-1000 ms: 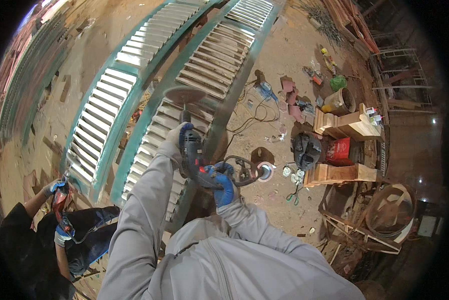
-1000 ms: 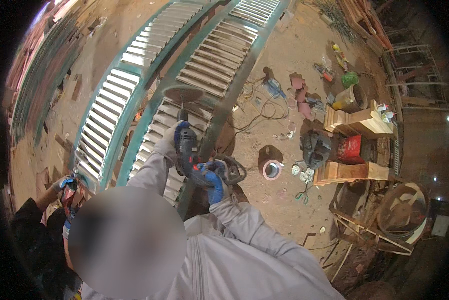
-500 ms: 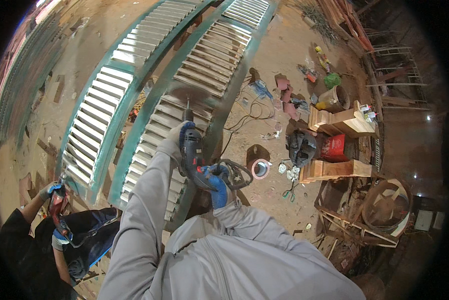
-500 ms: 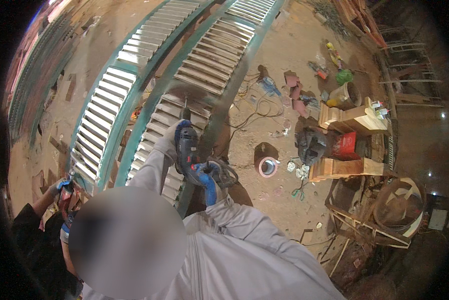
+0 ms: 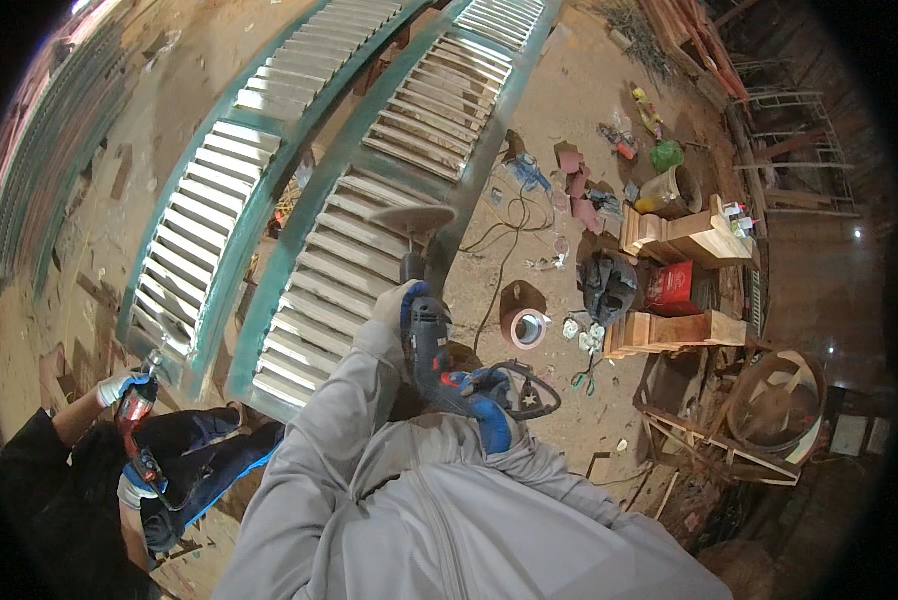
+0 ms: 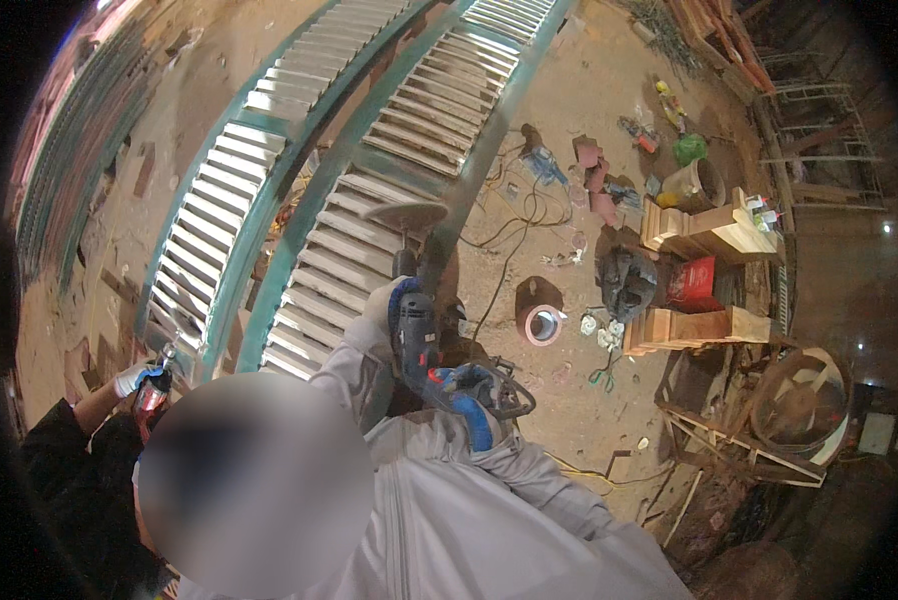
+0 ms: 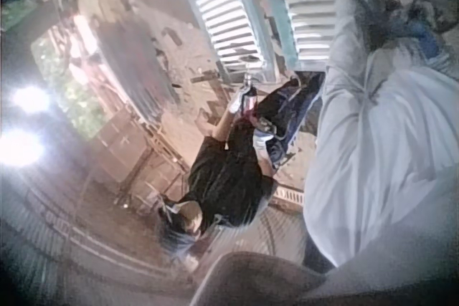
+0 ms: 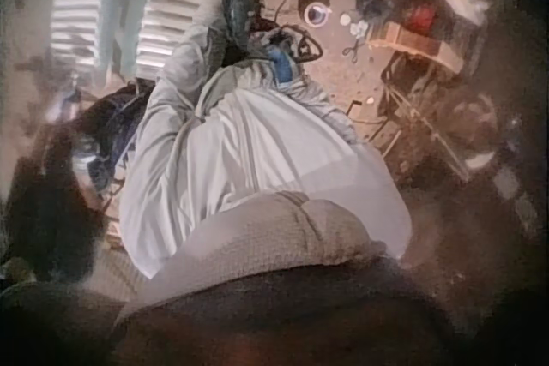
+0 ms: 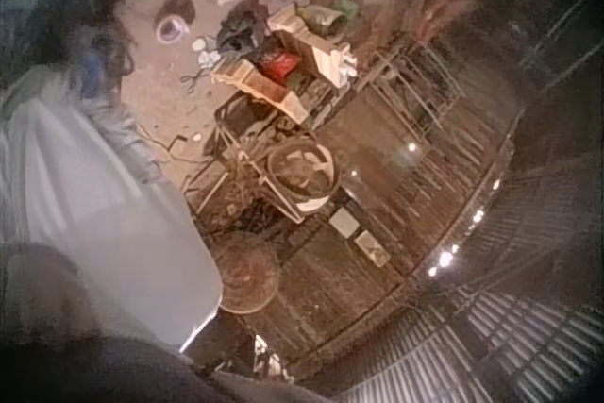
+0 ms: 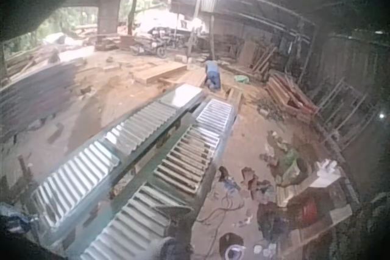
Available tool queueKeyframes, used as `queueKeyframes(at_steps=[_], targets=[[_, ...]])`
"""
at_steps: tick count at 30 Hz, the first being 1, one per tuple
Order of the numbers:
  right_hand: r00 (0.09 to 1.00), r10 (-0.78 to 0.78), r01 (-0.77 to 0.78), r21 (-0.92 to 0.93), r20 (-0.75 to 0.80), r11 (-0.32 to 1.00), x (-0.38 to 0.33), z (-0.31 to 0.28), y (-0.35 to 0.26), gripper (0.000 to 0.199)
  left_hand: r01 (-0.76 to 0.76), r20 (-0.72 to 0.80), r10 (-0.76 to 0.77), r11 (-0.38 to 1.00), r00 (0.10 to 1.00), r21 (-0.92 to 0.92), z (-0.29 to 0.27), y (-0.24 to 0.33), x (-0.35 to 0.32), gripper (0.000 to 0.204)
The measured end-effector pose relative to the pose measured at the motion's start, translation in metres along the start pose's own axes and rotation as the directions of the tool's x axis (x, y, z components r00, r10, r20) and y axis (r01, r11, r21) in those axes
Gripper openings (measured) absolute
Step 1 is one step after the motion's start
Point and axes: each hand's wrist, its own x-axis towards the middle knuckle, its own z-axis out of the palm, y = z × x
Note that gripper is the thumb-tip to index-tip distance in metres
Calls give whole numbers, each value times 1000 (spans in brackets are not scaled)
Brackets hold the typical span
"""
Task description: The person uses an angle grinder with a sanding disc to smooth the surface of wooden slatted panels. They move the tool along the slats and frame, then flip the panel to continue sanding the other side.
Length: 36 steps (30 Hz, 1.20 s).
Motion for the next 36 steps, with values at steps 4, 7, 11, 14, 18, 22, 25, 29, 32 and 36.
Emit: queueKeyframes(at_steps=[4, 7, 11, 14, 18, 22, 25, 29, 32, 36], targets=[[999, 8, -5, -53, 43, 999, 16, 4, 18, 21, 566, 225, -583, 505, 781, -652, -24, 1, 14, 21], [990, -46, 53, -45, 137, 998, 27, 31, 15, 21, 554, 194, -597, 506, 778, -661, -62, 15, 27, 28], [996, -67, 54, 173, 66, 983, 50, 41, 26, 18, 635, 358, -687, 195, 632, -747, -84, 102, 33, 26], [983, 33, -63, 164, 181, 984, 43, 38, 35, 20, 562, 281, -692, 217, 665, -798, -94, 76, 29, 22], [980, 116, -122, 27, 162, 992, 29, 21, 22, 19, 559, 279, -666, 248, 692, -791, -66, 61, 10, 21], [985, 35, -29, -41, 170, 999, 11, 40, 12, 13, 394, 69, -475, 630, 877, -669, -56, -51, -14, 23], [971, 5, 30, -142, 240, 989, 27, 10, 25, 16, 400, 30, -508, 640, 861, -656, -53, 3, -10, 19], [981, 28, -11, -90, 191, 996, 35, 28, 37, 16, 362, 100, -525, 425, 845, -830, -82, 25, -29, 24], [956, 23, -38, 48, 292, 998, 17, 46, 25, 13, 319, 46, -480, 504, 876, -803, -91, 3, -46, 22], [964, 104, -93, -56, 244, 994, 14, 45, -7, 9, 265, -76, -431, 676, 899, -688, -69, 6, -26, 21]])
